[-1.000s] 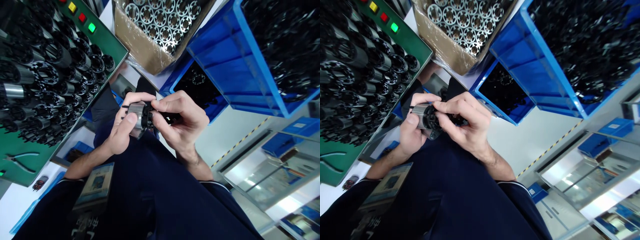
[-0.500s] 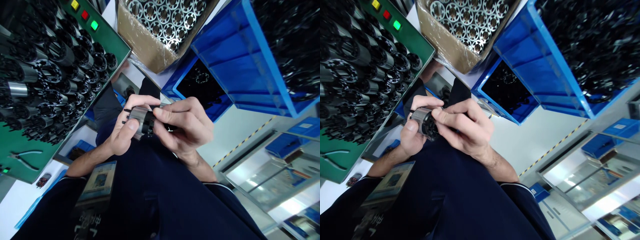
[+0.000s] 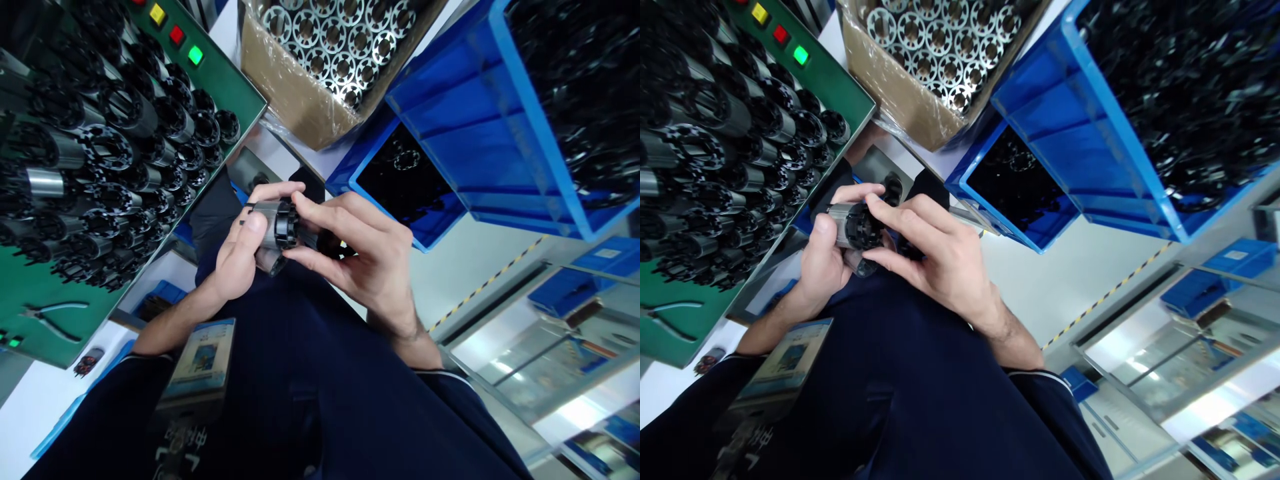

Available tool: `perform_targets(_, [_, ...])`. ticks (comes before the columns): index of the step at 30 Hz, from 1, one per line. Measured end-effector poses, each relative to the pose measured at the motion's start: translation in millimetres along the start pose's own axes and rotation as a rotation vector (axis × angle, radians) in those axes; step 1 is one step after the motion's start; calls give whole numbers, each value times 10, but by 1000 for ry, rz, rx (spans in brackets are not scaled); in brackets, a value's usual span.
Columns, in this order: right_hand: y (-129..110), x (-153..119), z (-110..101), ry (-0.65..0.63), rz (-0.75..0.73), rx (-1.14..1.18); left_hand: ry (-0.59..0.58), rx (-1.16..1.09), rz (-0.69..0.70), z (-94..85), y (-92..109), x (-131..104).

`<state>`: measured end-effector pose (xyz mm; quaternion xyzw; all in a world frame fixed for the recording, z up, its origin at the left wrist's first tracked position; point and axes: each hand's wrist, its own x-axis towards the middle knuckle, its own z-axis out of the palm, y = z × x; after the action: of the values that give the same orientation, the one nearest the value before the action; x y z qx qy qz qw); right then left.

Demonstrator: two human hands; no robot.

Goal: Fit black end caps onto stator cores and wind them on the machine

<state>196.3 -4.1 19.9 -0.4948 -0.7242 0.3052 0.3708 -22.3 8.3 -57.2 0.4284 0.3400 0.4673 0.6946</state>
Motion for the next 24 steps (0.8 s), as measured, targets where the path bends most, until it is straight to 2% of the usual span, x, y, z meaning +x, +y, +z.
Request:
perform_targets(3, [-9,18,9,-58,23,53,-97,-44,6,-13,95,31])
perform_targets(8, [-73,76,14,-25,-2,13,-150,-16,-37,46,233,25])
perform_targets(10, [-91,123,-30,-75,7,44,-79,-65,-40,89,231,12])
perform_targets(12, [-101,160,-91,-80,30,99,25,-153,-102,133,221,14])
perform_targets(14, [-110,167,-129,-2,101,170,91,-259,-191,168,228,39])
perform_targets(16, [-124,141,-110,100,235,239,100,-342,-240,198,255,79])
perform_targets(19, [-146,82,17,212,327,300,148,-374,-205,267,321,138])
perform_targets(21, [-156,49,120,246,289,294,212,-357,-160,333,367,172])
perform_targets(24, [-158,-1,242,253,153,286,328,-264,-149,418,406,218])
